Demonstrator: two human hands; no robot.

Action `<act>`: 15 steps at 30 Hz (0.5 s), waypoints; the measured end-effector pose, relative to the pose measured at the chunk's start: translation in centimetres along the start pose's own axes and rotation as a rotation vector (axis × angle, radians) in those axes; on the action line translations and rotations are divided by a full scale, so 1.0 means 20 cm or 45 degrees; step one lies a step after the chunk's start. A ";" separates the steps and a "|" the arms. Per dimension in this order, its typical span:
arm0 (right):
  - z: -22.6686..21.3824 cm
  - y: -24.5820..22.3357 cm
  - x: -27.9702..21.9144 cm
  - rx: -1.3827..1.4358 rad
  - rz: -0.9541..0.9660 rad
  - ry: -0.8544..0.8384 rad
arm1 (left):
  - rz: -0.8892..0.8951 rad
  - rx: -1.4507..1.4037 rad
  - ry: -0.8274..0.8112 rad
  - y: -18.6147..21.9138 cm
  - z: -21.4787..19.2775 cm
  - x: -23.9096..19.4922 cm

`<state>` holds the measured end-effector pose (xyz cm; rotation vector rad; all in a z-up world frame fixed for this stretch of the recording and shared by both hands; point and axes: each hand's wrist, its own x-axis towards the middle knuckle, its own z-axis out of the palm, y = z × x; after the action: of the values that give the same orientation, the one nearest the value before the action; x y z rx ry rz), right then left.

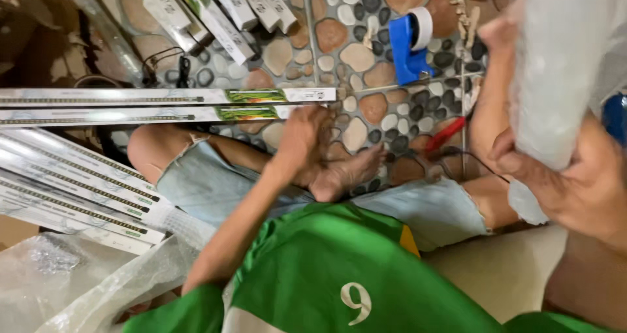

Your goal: The person sits on the floor and wraps LED strip light boxes with bubble wrap. They pull bubble wrap from a roll, wrap it around the box, and secure it with tape. The person repeats this process for multiple boxes, stacking the wrapped items nearby.

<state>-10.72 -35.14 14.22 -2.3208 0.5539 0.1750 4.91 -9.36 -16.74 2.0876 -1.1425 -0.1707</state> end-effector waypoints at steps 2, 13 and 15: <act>-0.01 0.11 -0.10 -0.061 0.048 0.014 | 0.002 0.306 -0.074 -0.13 0.13 0.11; 0.14 0.73 -0.31 -0.442 0.406 0.160 | 0.390 0.618 -0.359 -0.26 -0.21 0.32; 0.17 0.79 -0.29 -0.434 0.445 -0.053 | 0.647 1.056 -0.269 -0.10 -0.54 0.26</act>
<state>-22.71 -40.91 3.45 -2.5187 0.9706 0.5168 14.06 -6.85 -9.24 2.3867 -2.0896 0.4037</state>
